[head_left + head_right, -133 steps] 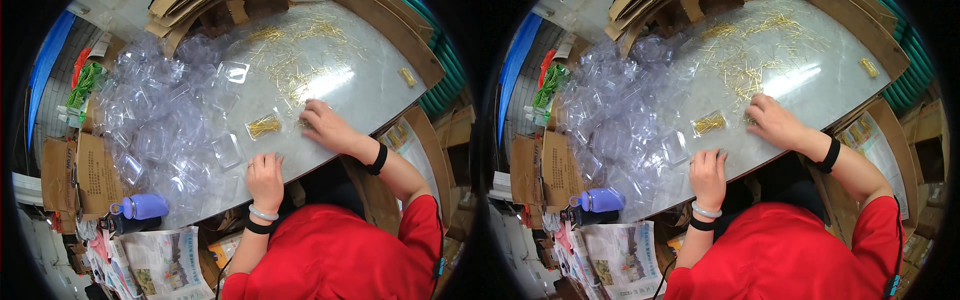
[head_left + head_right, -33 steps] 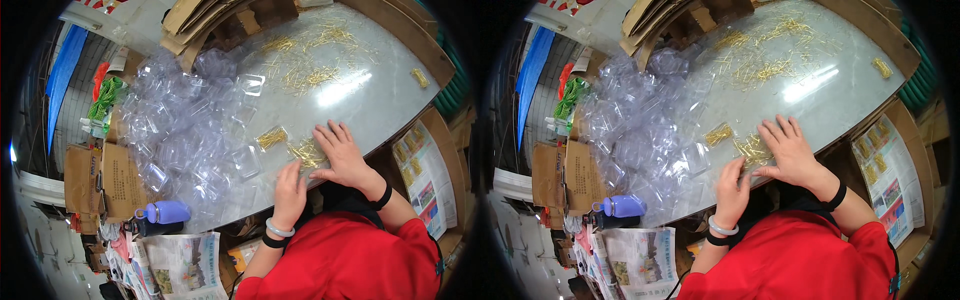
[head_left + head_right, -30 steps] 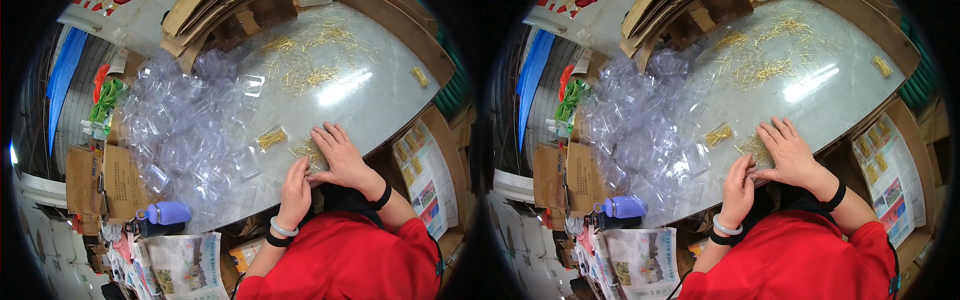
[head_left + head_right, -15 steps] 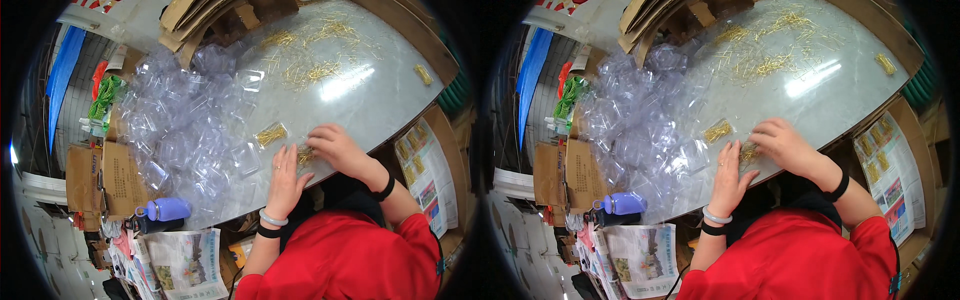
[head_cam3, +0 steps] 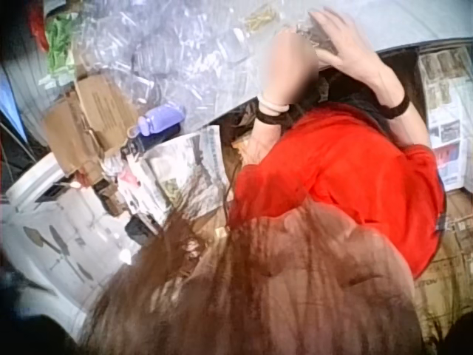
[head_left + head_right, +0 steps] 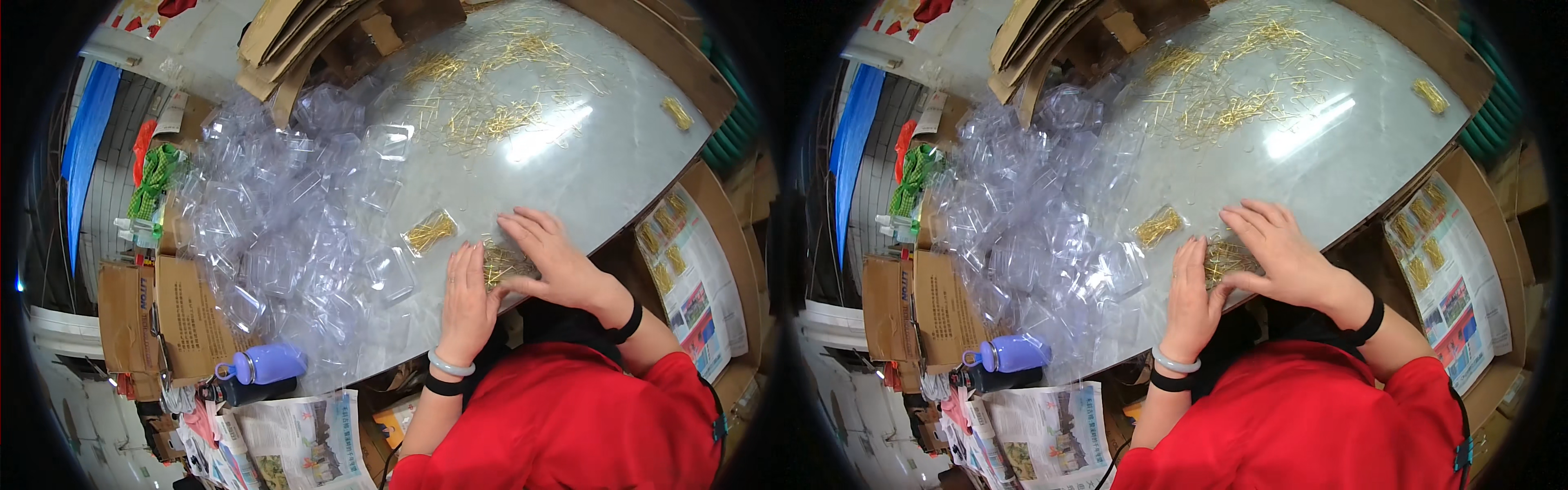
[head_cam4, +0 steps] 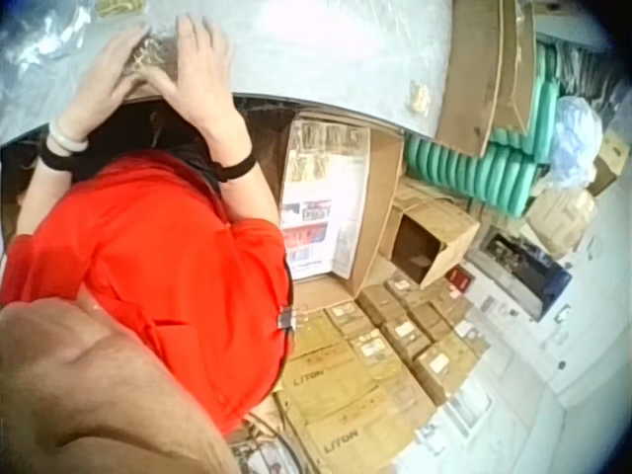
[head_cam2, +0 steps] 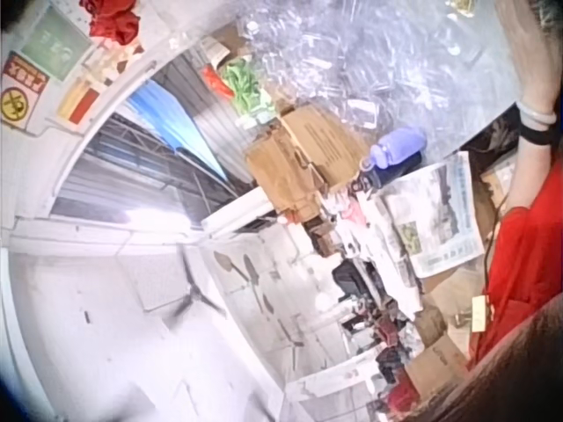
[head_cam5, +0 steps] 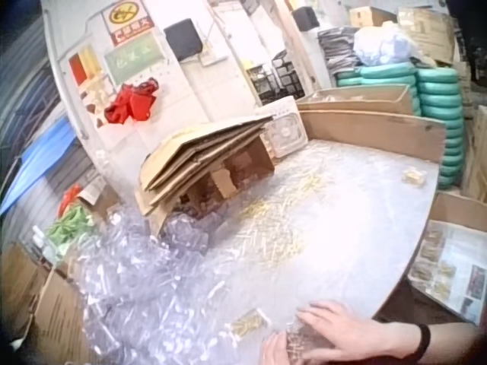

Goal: The recorder is sorting small gold-colored metal pins and placing them into clear plastic containers at a workstation.

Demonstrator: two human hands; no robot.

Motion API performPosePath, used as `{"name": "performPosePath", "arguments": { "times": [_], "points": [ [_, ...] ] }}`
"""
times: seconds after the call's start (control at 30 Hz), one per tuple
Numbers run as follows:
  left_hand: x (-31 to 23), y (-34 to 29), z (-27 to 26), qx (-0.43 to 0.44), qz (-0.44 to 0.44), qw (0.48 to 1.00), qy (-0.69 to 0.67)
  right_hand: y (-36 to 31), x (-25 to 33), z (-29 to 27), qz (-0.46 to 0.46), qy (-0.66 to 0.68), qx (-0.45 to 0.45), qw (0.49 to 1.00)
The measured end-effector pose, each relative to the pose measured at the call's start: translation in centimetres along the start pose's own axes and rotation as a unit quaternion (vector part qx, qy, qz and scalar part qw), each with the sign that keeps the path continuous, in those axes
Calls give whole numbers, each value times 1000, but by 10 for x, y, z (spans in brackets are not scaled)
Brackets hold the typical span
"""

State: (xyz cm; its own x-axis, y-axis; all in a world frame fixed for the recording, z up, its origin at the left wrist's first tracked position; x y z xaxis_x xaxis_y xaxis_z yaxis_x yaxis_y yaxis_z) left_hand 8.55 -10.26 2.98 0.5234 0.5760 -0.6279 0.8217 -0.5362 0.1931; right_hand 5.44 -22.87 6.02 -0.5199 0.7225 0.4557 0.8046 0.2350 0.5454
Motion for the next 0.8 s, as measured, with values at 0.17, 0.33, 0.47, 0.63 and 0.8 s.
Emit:
{"name": "performPosePath", "arguments": {
  "times": [0.17, 0.33, 0.47, 0.63, 0.8],
  "points": [
    [1, 1, 1, 27, 30, 999, 7, 7, -1, 19, -111, 71, 101, 986],
    [-8, 1, 5, 33, 30, 997, 60, -6, -9, 0, 9, -17, -22, 1000],
    [-10, 1, 10, 25, 25, 996, 87, -7, 11, 27, 58, 4, -30, 998],
    [-7, 1, 6, 30, 27, 998, 53, 8, 0, 26, 20, 193, -19, 981],
    [1, -1, 2, 10, 21, 999, -29, 14, 2, 18, -85, 102, 92, 987]
  ]
}}
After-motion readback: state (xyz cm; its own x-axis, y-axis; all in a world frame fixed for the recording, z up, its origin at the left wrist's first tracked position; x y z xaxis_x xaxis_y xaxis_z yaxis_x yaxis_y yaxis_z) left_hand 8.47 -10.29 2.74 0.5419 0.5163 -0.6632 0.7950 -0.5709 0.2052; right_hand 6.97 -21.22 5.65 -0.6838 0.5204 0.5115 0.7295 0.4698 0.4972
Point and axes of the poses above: each hand's wrist, its own y-axis towards the middle knuckle, its own z-axis out of the palm, x = y × z, the point moved 10 cm from there along y, towards the middle knuckle, and after that the axes turned 13 degrees about -z, right-handed, at the moved point
